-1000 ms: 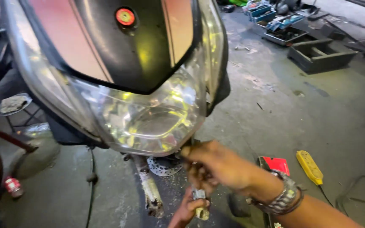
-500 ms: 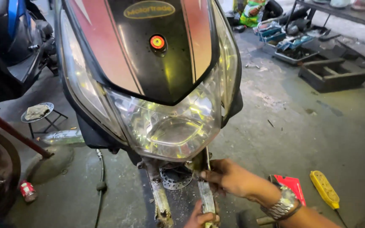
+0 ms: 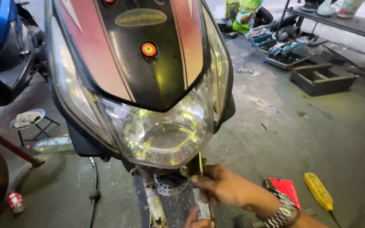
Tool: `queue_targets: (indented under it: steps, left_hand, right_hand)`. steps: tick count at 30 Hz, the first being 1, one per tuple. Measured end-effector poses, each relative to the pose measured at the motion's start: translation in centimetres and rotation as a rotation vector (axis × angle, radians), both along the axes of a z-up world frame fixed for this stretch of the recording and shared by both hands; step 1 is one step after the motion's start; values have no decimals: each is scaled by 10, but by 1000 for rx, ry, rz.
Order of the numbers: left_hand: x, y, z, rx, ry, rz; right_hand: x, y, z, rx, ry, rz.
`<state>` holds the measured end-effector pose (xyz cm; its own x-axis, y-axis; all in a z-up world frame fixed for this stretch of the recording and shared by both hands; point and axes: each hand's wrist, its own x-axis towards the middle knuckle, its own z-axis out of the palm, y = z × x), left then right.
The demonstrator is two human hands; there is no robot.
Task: Replacing the front shock absorbers on a motorcycle using a hammer, wrench, and other hand tools
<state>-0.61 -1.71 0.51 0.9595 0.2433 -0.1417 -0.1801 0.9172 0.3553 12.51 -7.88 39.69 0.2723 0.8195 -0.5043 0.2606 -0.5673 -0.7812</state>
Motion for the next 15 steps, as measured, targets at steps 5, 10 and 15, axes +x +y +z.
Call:
queue_targets:
  steps: [5,10,15]
  left_hand:
    - [0,20,47,662,358,0]
    - [5,15,41,467,318,16]
    - [2,19,39,538,592,-28]
  right_hand:
    - [4,4,1,200,205,120]
    - [4,-3,-6,198,-79,160]
    - [15,6,-20,243,95,177]
